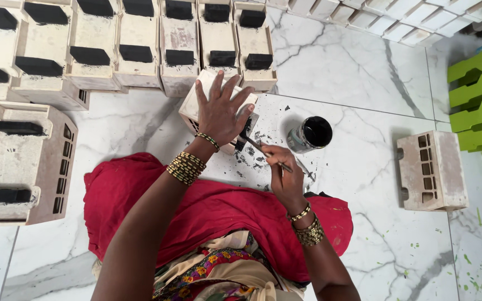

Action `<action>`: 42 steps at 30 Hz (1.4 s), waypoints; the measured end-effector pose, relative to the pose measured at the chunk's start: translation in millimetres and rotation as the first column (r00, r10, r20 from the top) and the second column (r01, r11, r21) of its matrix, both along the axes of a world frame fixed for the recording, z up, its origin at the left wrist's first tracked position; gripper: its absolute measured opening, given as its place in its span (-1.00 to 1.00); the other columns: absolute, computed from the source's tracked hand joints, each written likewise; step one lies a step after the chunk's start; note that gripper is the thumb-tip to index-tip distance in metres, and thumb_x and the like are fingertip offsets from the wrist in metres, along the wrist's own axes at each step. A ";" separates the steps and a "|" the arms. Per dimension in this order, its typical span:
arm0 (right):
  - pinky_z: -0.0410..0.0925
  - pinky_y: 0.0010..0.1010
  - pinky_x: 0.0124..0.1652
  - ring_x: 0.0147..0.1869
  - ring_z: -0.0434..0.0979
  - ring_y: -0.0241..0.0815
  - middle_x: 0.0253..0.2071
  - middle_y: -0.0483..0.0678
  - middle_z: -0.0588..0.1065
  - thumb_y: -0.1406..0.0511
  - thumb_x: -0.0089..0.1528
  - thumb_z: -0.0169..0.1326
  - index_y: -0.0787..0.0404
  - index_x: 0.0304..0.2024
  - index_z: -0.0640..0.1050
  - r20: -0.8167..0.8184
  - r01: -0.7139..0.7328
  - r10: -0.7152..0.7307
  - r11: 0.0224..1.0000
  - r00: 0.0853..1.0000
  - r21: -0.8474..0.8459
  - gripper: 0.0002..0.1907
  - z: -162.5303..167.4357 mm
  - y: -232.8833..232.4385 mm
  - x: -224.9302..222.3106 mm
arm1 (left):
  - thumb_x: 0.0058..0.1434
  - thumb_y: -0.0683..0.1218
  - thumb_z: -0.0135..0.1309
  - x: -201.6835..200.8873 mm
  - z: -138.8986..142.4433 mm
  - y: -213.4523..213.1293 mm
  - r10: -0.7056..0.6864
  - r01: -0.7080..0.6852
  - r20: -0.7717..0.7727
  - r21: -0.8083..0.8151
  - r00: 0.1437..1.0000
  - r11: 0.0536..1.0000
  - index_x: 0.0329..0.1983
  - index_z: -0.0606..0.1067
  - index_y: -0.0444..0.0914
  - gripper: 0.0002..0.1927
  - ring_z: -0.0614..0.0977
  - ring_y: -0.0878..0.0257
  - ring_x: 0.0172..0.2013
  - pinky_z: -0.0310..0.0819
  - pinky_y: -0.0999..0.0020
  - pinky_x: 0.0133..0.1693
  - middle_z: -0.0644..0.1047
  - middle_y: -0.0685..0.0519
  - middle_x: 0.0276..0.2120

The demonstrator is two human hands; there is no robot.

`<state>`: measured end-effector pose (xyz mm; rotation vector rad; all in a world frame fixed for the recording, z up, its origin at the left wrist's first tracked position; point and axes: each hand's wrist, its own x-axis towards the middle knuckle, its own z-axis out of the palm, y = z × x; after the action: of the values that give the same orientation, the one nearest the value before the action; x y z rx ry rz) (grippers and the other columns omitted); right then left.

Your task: The person sits on the floor and paints black paint onto raised surfaces of small wooden model structures using a brush, dipping the brush into a paint can. They rotate and reposition each model to reach different faces, then set finished models aside with other completed ones.

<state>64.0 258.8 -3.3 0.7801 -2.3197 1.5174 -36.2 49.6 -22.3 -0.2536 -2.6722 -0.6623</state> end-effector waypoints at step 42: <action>0.59 -0.43 0.03 0.14 0.63 -0.11 0.09 0.14 0.52 0.54 0.40 -0.04 0.30 -0.11 0.34 0.050 0.168 -0.165 0.984 0.985 -0.065 -0.89 -2.4 -15.3 -25.0 | 0.41 0.24 -0.12 0.1 3.7 1.0 -0.009 0.009 -0.013 0.018 1.000 1.000 0.27 0.51 0.04 -0.53 0.06 -0.09 0.47 -0.36 -0.56 0.31 0.31 -0.01 0.38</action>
<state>39.0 243.6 -5.7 0.5256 -2.2866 1.5464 -36.2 50.5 -18.6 -0.2641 -2.6534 -0.6851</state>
